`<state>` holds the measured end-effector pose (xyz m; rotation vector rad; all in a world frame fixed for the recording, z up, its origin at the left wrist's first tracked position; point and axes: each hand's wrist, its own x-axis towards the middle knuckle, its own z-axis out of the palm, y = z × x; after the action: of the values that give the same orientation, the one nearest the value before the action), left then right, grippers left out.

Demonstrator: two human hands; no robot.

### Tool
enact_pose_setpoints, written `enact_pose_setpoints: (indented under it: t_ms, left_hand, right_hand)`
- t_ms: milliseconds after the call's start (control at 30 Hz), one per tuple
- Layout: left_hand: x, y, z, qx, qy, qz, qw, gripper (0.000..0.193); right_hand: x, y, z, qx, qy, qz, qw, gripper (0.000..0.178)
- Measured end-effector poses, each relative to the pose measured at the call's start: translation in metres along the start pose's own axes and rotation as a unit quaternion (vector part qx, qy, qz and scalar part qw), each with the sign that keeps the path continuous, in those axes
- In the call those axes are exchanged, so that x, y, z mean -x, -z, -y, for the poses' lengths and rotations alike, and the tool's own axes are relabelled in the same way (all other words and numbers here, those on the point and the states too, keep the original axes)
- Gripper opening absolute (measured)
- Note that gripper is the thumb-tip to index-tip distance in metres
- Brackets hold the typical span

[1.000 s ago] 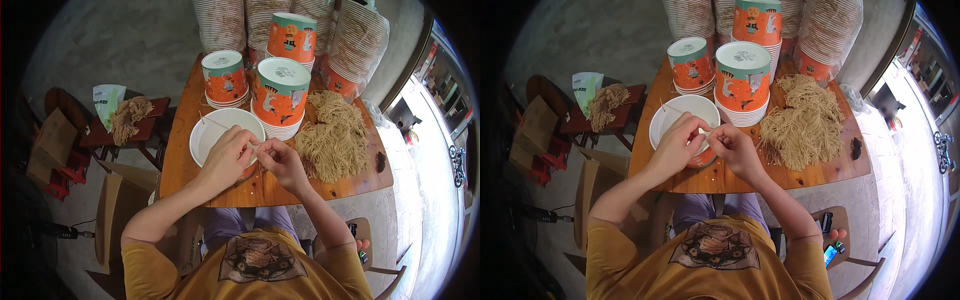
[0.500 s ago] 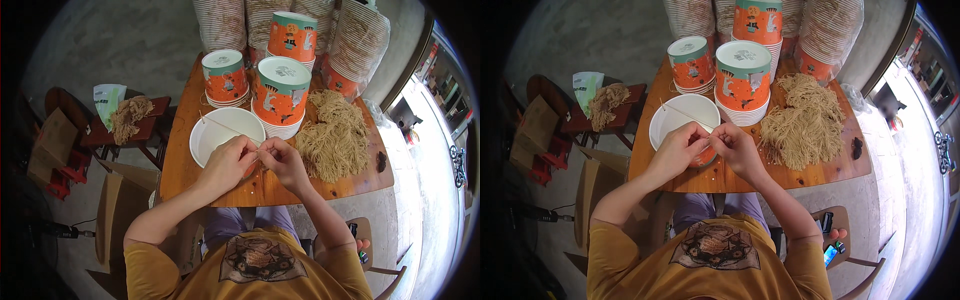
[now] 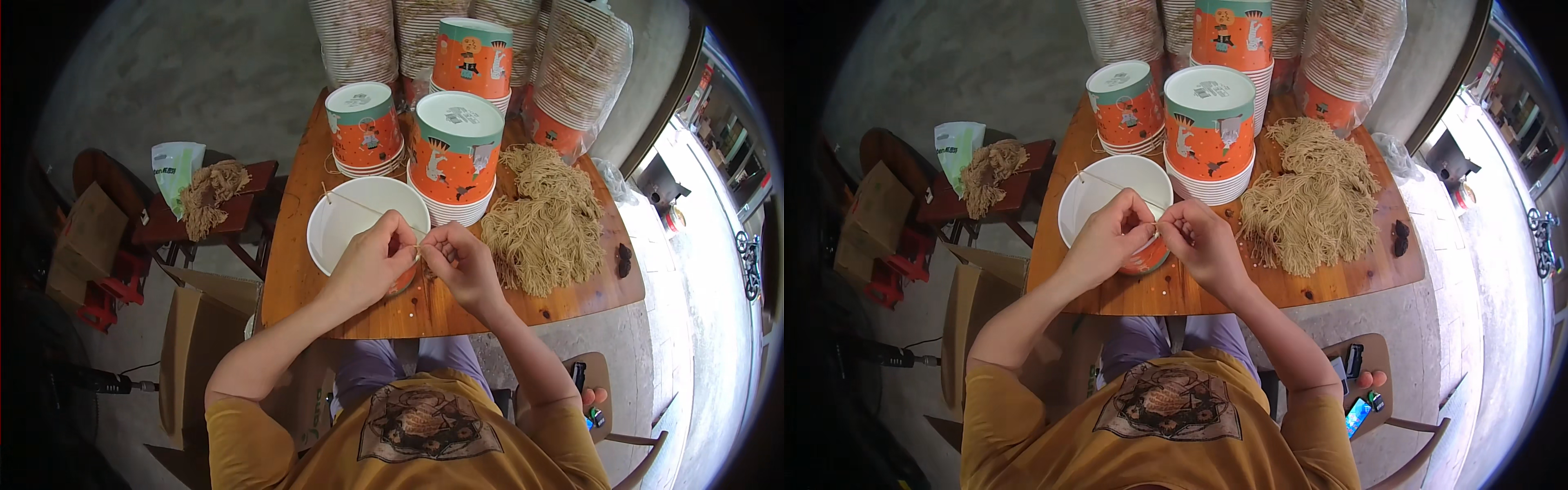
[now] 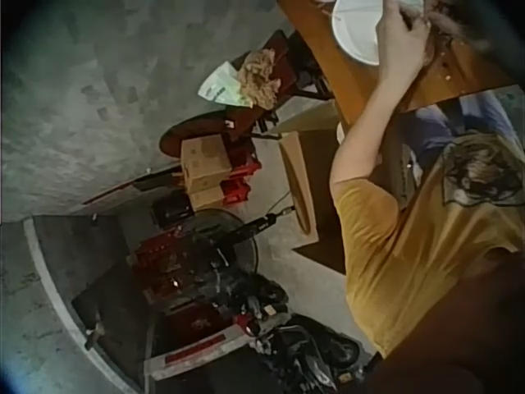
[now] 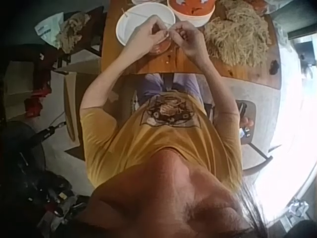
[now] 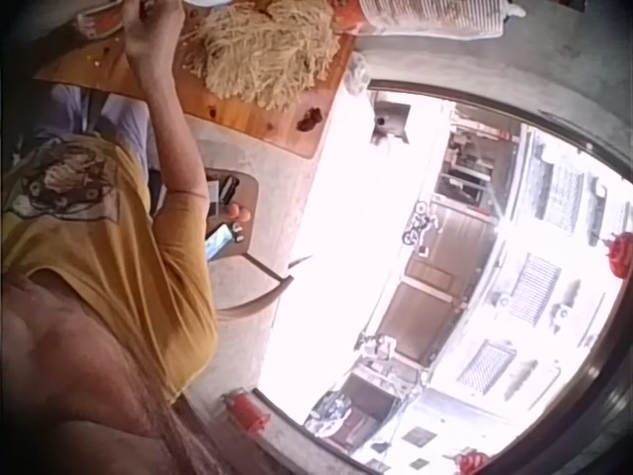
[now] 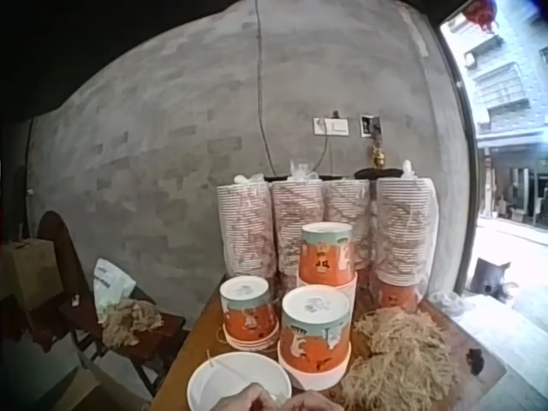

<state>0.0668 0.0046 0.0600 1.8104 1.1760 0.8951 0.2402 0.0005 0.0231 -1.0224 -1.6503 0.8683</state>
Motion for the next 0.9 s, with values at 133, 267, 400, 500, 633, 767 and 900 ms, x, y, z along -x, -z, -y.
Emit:
enact_pose_setpoints:
  t_ms: [133,267,400,500,633,767,900]
  left_hand:
    - [-0.004,0.001,0.007,0.123,0.014,0.020,0.992,0.015]
    - [-0.006,0.003,0.005,0.155,0.029,0.036,0.987,0.018]
    - [-0.008,0.003,0.007,0.197,0.058,0.030,0.978,0.021]
    - [-0.008,0.006,0.005,0.212,0.087,0.029,0.973,0.022]
    - [-0.009,0.009,0.000,0.220,0.120,0.046,0.967,0.024]
    - [-0.011,0.009,0.001,0.217,0.111,0.049,0.969,0.023]
    - [-0.011,0.010,0.004,0.236,0.127,0.049,0.962,0.020]
  right_hand:
    - [0.000,-0.002,0.003,0.015,0.005,-0.011,1.000,0.010]
    - [-0.001,-0.005,-0.001,0.021,0.010,-0.014,1.000,0.009]
    - [0.001,-0.004,-0.003,0.017,0.014,-0.013,1.000,0.009]
    - [0.002,-0.003,0.007,0.074,0.037,-0.010,0.997,0.009]
    - [0.001,-0.001,0.006,0.108,0.067,-0.015,0.992,0.010]
    - [-0.002,-0.002,0.005,0.069,0.028,-0.012,0.997,0.012]
    - [-0.003,0.003,0.012,0.114,0.112,-0.015,0.987,0.014]
